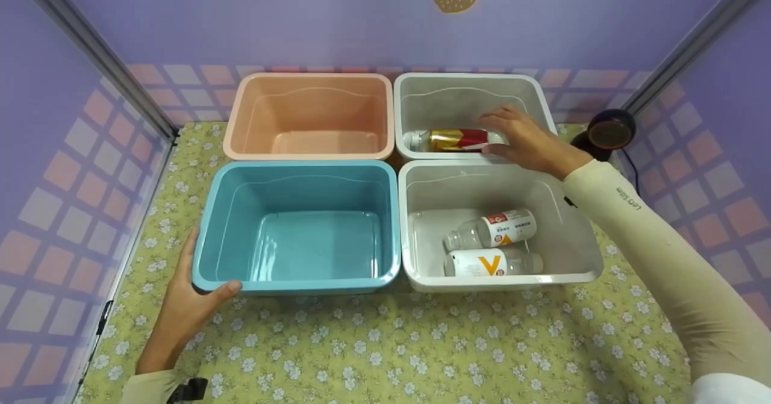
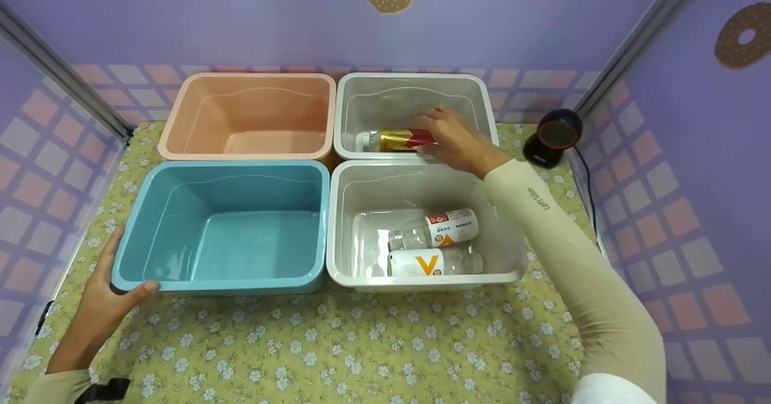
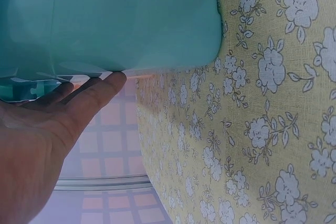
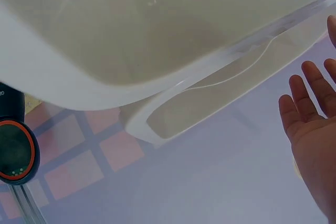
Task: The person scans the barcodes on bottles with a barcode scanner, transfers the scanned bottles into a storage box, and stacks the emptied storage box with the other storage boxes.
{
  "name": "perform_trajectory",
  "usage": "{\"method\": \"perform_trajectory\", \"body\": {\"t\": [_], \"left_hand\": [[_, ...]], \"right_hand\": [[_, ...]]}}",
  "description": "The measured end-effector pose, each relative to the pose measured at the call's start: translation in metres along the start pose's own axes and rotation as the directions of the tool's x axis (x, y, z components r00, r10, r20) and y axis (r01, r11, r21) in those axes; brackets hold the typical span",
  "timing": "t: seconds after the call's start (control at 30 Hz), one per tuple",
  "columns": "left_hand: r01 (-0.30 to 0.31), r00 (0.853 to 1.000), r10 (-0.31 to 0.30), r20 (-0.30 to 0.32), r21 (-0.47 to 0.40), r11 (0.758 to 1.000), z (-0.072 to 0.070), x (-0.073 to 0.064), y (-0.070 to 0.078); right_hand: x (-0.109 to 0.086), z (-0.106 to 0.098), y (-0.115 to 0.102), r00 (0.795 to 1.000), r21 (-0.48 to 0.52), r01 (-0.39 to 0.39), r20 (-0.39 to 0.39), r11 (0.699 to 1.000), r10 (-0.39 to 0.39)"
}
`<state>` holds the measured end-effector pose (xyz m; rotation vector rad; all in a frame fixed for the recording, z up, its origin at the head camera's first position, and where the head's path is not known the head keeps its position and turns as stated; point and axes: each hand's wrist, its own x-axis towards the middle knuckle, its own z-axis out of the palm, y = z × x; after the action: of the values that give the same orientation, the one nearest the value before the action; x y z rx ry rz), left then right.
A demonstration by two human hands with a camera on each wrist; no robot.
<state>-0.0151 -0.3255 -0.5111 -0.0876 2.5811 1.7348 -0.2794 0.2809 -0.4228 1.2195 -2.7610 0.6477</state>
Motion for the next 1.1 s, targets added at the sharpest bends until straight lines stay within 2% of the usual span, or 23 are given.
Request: {"method": "perform_trajectory", "body": {"t": [0.43, 0.53, 0.67, 0.83, 1.1], "left_hand": [[0.000, 1.000, 0.000, 0.004, -0.023, 1.000, 0.001, 0.000, -0.001], [-0.007, 1.000, 0.007, -0.002, 0.001, 1.000, 0.000, 0.001, -0.001], [-0.015, 1.000, 0.016, -0.005, 0.007, 1.000, 0.000, 0.000, -0.001], [-0.030, 1.000, 0.030, -0.002, -0.027, 0.999, 0.001, -0.001, -0.002], [-0.005, 1.000, 0.006, 0.007, -0.048, 0.999, 0.000, 0.000, -0.002]], "right_hand": [[-0.013, -0.001, -0.007, 1.000, 0.014, 0.003, -0.016, 1.000, -0.003], [-0.015, 0.000, -0.009, 1.000, 0.016, 0.006, -0.022, 1.000, -0.005], [-0.019, -0.001, -0.016, 1.000, 0.018, 0.004, -0.005, 1.000, -0.004], [-0.024, -0.001, -0.023, 1.000, 0.010, 0.025, -0.010, 1.000, -0.025], [-0.034, -0.003, -0.037, 0.999, 0.012, 0.021, -0.024, 1.000, -0.021]]}}
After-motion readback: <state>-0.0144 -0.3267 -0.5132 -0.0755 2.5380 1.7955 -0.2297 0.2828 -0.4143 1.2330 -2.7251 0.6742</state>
